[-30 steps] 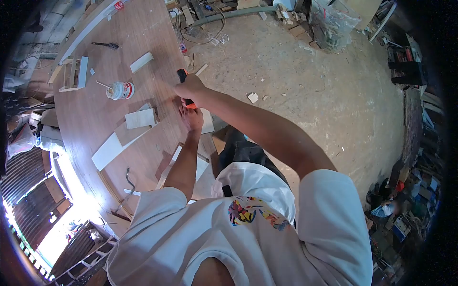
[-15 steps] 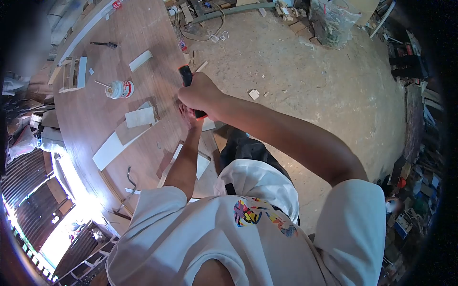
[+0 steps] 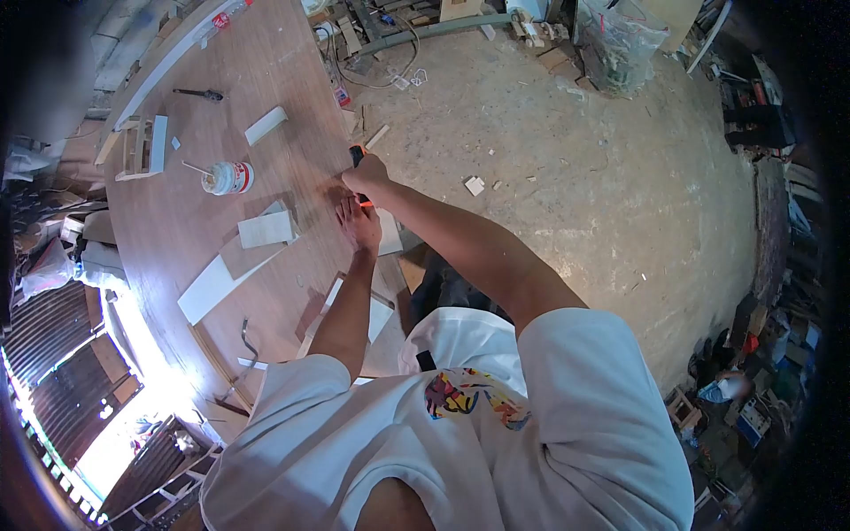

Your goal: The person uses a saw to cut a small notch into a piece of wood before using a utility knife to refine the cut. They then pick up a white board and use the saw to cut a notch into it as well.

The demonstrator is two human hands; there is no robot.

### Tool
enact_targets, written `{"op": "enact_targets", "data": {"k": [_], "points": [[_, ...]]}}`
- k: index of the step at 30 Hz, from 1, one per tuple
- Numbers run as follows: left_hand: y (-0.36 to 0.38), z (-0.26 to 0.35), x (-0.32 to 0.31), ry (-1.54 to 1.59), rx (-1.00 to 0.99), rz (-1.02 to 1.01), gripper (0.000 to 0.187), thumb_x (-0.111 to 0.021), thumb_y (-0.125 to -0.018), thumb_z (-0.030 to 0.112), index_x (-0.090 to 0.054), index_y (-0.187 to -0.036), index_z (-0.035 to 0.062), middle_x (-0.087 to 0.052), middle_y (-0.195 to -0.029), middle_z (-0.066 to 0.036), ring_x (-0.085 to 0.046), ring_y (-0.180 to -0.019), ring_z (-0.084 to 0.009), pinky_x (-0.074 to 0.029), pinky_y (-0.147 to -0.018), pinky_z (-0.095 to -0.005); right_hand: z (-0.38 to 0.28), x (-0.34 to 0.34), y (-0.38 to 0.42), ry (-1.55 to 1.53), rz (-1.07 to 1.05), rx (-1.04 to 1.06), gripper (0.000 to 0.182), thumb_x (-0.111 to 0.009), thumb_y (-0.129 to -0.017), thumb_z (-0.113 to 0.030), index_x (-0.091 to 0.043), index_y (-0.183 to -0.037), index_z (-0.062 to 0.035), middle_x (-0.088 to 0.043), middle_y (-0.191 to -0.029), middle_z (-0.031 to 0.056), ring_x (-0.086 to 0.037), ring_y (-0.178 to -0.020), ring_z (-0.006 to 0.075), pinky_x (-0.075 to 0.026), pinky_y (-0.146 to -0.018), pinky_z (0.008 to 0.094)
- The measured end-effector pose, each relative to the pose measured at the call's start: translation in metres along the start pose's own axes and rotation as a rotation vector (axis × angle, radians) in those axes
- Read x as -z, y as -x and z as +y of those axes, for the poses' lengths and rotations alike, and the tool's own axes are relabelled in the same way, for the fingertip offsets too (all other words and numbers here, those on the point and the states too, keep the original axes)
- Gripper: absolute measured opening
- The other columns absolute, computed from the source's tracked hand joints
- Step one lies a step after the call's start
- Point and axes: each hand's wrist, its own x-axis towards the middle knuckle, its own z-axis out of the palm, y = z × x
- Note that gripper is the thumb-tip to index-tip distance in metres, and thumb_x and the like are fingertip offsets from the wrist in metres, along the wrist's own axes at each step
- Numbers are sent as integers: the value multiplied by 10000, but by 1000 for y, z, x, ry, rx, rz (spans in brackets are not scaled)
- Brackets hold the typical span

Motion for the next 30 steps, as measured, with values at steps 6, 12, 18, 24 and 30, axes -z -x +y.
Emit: {"op": "enact_targets", "data": {"k": [6, 12, 18, 24, 30], "points": [[-2, 7, 10, 37, -34, 5, 151, -581, -743, 108, -485, -843, 48, -520, -914, -132, -492, -876, -324, -394, -807, -447, 5, 5, 11, -40, -27, 50, 65, -438, -794, 11, -450, -814, -49, -470, -563, 79, -485, -414, 176, -387, -356, 345], [-4, 9, 9, -26, -66, 94, 200, -572, -749, 116, -525, -927, 39, -515, -900, -138, -495, -883, -330, -399, -818, -456, -40, 4, 34, -76, -140, -60, 73, -446, -789, 25, -435, -753, -38, -447, -568, 67, -460, -443, 157, -386, -391, 319], [-3, 8, 6, -64, -60, 107, 235, -563, -770, 170, -534, -950, 21, -522, -907, -155, -496, -898, -339, -399, -852, -455, -91, 25, 113, -119, -219, -29, 79, -463, -786, 29, -437, -751, -37, -428, -592, 49, -431, -458, 142, -379, -411, 320], [12, -25, -40, 298, -144, 385, 247, -584, -756, 221, -518, -898, 30, -515, -917, -145, -486, -912, -342, -390, -879, -454, -99, 43, 176, -108, -173, 4, 90, -452, -768, 37, -431, -786, -48, -422, -601, 46, -432, -454, 139, -368, -415, 309], [6, -7, -6, 287, -17, 116, 160, -574, -781, 158, -515, -854, 29, -516, -888, -148, -493, -879, -337, -405, -835, -445, -34, 39, 100, -19, -154, 117, 76, -447, -762, 29, -447, -735, -42, -446, -543, 68, -443, -413, 154, -338, -367, 325]]}}
